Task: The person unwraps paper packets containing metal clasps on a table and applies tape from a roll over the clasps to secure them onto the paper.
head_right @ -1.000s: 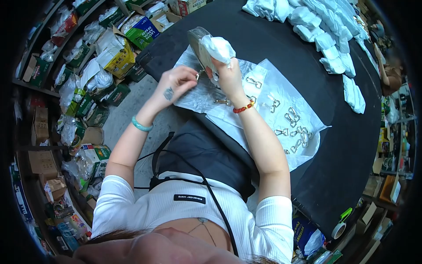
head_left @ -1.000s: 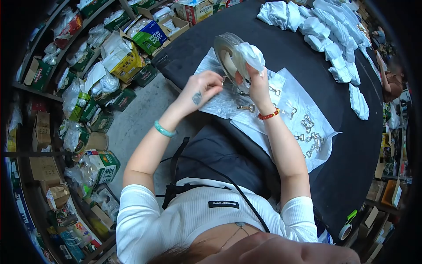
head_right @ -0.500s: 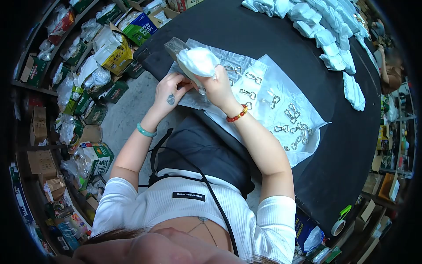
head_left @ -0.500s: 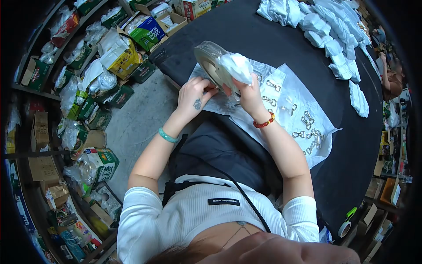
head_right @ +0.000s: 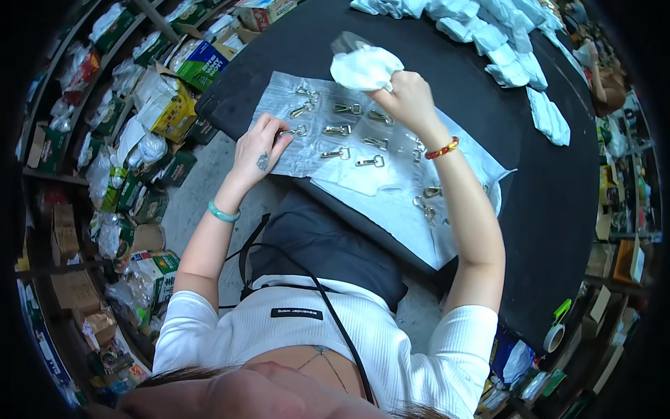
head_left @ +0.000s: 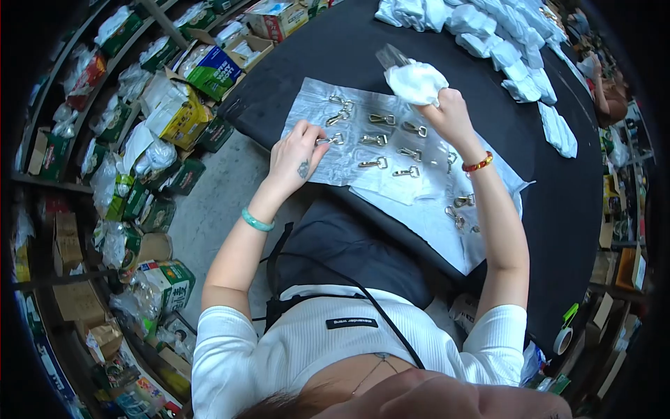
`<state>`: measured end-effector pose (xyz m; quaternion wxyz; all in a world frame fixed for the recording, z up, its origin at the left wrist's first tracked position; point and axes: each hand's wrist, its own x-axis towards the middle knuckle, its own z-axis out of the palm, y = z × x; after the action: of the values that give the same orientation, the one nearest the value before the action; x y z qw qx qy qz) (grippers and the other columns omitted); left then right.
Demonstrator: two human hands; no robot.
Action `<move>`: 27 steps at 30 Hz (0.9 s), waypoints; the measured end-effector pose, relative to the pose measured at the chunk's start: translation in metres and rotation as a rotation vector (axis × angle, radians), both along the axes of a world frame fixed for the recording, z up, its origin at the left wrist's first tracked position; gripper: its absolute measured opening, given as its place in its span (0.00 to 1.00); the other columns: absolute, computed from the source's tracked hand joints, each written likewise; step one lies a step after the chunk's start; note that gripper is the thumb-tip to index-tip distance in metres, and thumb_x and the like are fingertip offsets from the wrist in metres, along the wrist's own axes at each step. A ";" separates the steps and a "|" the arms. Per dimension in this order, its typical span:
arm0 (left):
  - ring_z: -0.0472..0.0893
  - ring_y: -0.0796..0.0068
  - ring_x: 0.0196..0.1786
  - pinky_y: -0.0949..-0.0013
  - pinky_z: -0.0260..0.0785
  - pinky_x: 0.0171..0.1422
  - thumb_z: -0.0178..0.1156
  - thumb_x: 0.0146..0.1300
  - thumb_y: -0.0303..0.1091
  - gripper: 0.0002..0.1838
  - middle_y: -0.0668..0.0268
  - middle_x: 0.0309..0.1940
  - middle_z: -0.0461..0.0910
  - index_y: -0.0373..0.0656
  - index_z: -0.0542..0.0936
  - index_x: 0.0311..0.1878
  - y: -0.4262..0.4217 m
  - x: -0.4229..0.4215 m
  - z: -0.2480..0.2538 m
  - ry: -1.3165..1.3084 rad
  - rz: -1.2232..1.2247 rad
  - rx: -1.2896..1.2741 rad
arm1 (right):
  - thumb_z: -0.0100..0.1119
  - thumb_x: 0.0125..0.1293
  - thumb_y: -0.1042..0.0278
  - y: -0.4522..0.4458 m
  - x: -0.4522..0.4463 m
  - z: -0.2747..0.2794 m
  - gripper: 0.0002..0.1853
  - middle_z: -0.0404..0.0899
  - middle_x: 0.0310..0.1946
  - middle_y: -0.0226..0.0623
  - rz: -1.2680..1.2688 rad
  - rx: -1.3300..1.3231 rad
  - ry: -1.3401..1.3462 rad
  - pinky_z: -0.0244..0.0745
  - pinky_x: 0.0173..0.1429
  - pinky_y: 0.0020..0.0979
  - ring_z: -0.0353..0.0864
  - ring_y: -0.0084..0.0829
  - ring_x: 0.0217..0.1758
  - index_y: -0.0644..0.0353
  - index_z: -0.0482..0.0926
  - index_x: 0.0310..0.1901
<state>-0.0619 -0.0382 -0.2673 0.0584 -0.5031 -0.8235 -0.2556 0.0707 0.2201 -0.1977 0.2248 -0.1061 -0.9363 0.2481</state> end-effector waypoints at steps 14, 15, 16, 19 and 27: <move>0.76 0.54 0.50 0.60 0.68 0.55 0.57 0.63 0.40 0.23 0.53 0.51 0.72 0.35 0.71 0.56 -0.009 -0.019 -0.011 0.045 0.091 0.084 | 0.59 0.61 0.60 0.079 0.065 -0.047 0.19 0.78 0.43 0.37 -0.251 0.521 0.084 0.71 0.46 0.32 0.75 0.33 0.42 0.60 0.76 0.52; 0.75 0.53 0.53 0.61 0.67 0.57 0.58 0.63 0.41 0.24 0.52 0.52 0.71 0.35 0.70 0.57 -0.012 -0.022 -0.016 0.030 0.154 0.117 | 0.59 0.62 0.60 0.062 0.069 -0.033 0.20 0.78 0.43 0.37 -0.246 0.424 0.095 0.70 0.45 0.32 0.74 0.33 0.40 0.58 0.75 0.54; 0.74 0.52 0.55 0.61 0.66 0.60 0.58 0.63 0.41 0.26 0.51 0.54 0.71 0.35 0.70 0.59 -0.014 -0.022 -0.019 0.014 0.216 0.148 | 0.58 0.63 0.60 0.046 0.073 -0.024 0.22 0.77 0.43 0.36 -0.243 0.327 0.105 0.69 0.44 0.32 0.74 0.34 0.38 0.57 0.73 0.57; 0.73 0.52 0.57 0.62 0.65 0.62 0.58 0.63 0.40 0.28 0.49 0.56 0.69 0.35 0.67 0.62 -0.009 -0.016 -0.007 -0.137 0.203 0.094 | 0.57 0.66 0.58 0.007 0.085 -0.018 0.20 0.77 0.41 0.38 -0.224 0.096 -0.179 0.69 0.44 0.31 0.74 0.34 0.38 0.53 0.74 0.57; 0.74 0.53 0.56 0.64 0.65 0.63 0.57 0.61 0.34 0.27 0.49 0.56 0.70 0.35 0.68 0.63 0.028 -0.051 -0.005 -0.294 0.094 0.109 | 0.58 0.66 0.58 -0.013 0.082 -0.036 0.21 0.75 0.50 0.43 -0.217 0.155 -0.370 0.72 0.41 0.30 0.74 0.32 0.37 0.52 0.74 0.60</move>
<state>-0.1134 -0.0106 -0.2724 -0.0238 -0.4173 -0.8308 -0.3676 0.1523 0.2072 -0.2333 0.0822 -0.2325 -0.9609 0.1261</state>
